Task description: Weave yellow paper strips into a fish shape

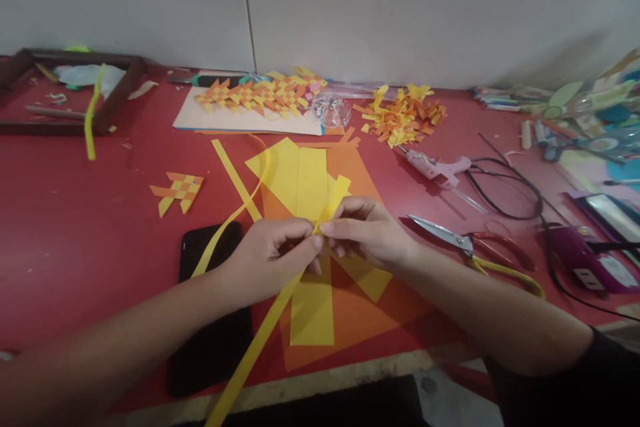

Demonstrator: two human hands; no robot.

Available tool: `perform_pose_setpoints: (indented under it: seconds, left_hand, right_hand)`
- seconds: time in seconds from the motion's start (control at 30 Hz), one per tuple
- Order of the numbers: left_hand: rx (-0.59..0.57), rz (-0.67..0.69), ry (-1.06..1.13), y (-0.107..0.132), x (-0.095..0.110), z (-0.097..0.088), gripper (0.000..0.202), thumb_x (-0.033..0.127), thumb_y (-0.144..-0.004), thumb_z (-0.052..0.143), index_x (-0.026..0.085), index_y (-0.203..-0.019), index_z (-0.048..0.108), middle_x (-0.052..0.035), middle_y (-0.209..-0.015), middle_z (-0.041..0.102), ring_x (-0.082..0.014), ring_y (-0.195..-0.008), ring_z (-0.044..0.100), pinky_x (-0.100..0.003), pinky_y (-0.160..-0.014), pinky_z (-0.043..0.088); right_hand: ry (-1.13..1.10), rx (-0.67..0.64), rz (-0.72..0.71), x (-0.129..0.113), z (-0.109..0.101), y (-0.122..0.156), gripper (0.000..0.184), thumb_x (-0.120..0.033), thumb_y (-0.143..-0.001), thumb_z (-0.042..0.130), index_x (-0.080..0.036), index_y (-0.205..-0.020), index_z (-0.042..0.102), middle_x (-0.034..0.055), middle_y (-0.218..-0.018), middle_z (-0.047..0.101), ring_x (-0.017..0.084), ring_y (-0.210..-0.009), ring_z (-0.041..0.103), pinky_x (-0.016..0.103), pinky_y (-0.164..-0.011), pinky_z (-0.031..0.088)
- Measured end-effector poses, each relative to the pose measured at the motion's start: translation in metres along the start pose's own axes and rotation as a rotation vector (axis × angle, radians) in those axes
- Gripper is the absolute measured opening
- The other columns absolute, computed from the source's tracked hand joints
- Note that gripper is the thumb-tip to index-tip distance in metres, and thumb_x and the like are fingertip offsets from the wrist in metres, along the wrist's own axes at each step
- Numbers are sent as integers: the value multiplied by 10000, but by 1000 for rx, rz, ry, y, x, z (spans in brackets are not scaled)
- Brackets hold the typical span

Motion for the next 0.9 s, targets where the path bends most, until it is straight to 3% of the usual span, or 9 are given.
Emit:
perform_pose_setpoints:
  seconds: [0.3,0.47,0.7,0.9]
  left_hand:
    - [-24,-57,36,-1,-3,2,303,240,-887,489,175,-594,538,-6,-619,702,-104,-541,592,-199,-508,399]
    - [-32,-98,38,0,-6,3,285,246,-882,486,179,-611,540,-11,-636,708,-117,-537,589,-217,-496,388]
    - [6,-79,55,-3,-6,0,248,327,-909,495,152,-801,633,-23,-697,701,-119,-614,606,-214,-565,441]
    - [12,-64,47,-3,-8,1,314,323,-898,541,143,-666,652,2,-576,634,-65,-471,440,-187,-464,333]
  right_hand:
    - [-7,146,20,-10,-13,-3,293,-273,-601,863,-165,-577,591,-30,-500,650,58,-364,523,156,-349,346]
    - [-22,130,0,-6,-11,-3,283,-277,-634,849,-173,-614,587,-36,-512,647,59,-376,525,159,-355,347]
    - [22,18,17,1,2,-3,277,-293,-671,840,-167,-634,596,-48,-496,600,54,-399,497,166,-371,340]
    - [95,82,-14,0,-3,-1,295,-351,-734,800,-160,-637,597,-53,-483,556,39,-407,452,173,-393,312]
Point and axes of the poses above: each hand's wrist, its own y-axis away from the middle knuckle, its own z-axis out of the palm, x = y × z, the point moved 6 cm from there along -y, towards the middle knuckle
